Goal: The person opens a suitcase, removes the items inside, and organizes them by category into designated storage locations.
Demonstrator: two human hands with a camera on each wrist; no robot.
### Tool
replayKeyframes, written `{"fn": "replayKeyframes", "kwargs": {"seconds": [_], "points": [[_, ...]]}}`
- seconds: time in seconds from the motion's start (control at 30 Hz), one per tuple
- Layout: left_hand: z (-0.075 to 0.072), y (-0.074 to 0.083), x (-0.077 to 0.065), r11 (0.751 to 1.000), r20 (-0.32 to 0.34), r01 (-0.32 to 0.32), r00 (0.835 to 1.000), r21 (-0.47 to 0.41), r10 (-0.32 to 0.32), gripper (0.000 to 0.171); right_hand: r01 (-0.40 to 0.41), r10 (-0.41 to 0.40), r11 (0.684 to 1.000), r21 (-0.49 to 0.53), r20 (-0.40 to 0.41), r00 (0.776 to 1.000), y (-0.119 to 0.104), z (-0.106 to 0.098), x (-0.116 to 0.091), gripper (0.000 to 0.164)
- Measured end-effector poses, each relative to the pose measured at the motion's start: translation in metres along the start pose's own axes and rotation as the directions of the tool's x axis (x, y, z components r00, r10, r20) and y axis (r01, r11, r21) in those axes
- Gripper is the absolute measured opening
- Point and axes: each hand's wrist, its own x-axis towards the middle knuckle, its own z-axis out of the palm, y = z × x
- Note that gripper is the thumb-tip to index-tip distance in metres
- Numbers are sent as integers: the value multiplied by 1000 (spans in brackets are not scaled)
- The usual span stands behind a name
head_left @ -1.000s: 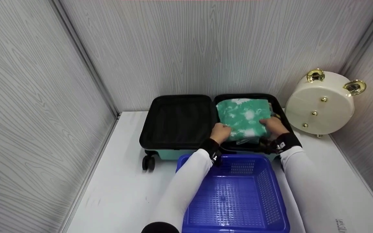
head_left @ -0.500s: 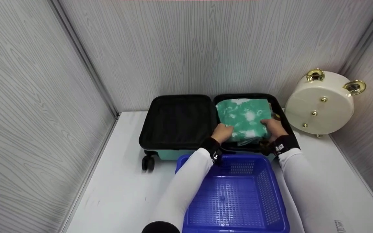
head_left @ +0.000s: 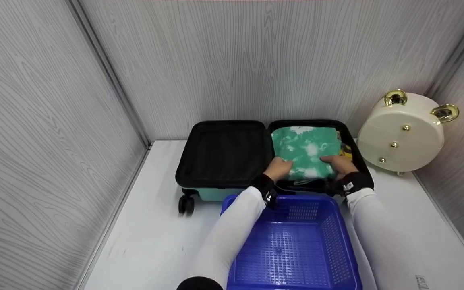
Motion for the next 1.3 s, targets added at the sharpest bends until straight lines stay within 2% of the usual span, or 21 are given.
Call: {"fn": "replayKeyframes", "kwargs": {"seconds": [0.1, 0.2, 0.27, 0.37, 0.43, 0.5, 0.53, 0.63, 0.67, 0.77, 0.83, 0.87, 1.0, 1.07, 1.13, 1.23, 1.3], "points": [[-1, -1, 2, 998, -54, -10, 999, -56, 7, 33, 96, -96, 992, 86, -1, 995, -5, 1, 2, 80], [-6, 0, 3, 993, -109, -24, 994, -113, 12, 23, 168, -181, 964, 208, 45, 982, -10, 2, 3, 79], [-10, 2, 2, 989, -136, -15, 991, -147, -5, 38, 180, -210, 946, 270, 84, 974, -12, 3, 3, 80], [-17, 5, 2, 983, -133, 12, 990, -183, -36, 57, 196, -249, 923, 332, 123, 961, -13, 4, 0, 79], [-22, 7, 1, 971, -125, 39, 990, -238, -70, 66, 219, -288, 901, 374, 139, 948, -15, 4, -3, 78], [-26, 7, 3, 937, -70, 67, 993, -344, -96, 71, 243, -332, 878, 412, 157, 930, -17, 3, -6, 78], [-28, 6, 4, 909, -26, 87, 994, -408, -106, 71, 255, -353, 868, 426, 167, 921, -18, 3, -8, 79], [-35, 3, 5, 798, 116, 175, 984, -577, -133, 73, 296, -400, 856, 424, 181, 898, -22, 2, -16, 75], [-36, 1, 6, 770, 165, 204, 978, -605, -129, 74, 309, -412, 854, 419, 182, 893, -22, 1, -18, 71], [-39, -3, 4, 730, 270, 253, 958, -635, -96, 76, 359, -452, 850, 386, 186, 872, -22, 0, -28, 49], [-39, -6, 2, 718, 325, 268, 944, -643, -62, 76, 385, -478, 843, 375, 195, 857, -19, 0, -34, 33], [-39, -7, 1, 722, 340, 268, 939, -638, -47, 76, 398, -489, 841, 367, 200, 849, -17, 0, -37, 27], [-39, -9, -6, 720, 369, 267, 929, -640, -16, 74, 430, -518, 836, 341, 227, 825, -6, 0, -52, 23], [-40, -9, -9, 717, 354, 241, 935, -654, 9, 70, 436, -527, 833, 339, 247, 814, 0, -1, -60, 26], [-42, -8, -11, 698, 327, 200, 944, -687, 52, 63, 447, -541, 828, 338, 276, 794, 5, -3, -68, 27], [-52, -5, -17, 679, 274, 136, 957, -721, 99, 53, 462, -555, 825, 326, 309, 773, 10, -4, -81, 26], [-61, -4, -23, 680, 236, 104, 966, -726, 104, 50, 471, -562, 824, 313, 349, 750, 13, -4, -89, 27]]}}
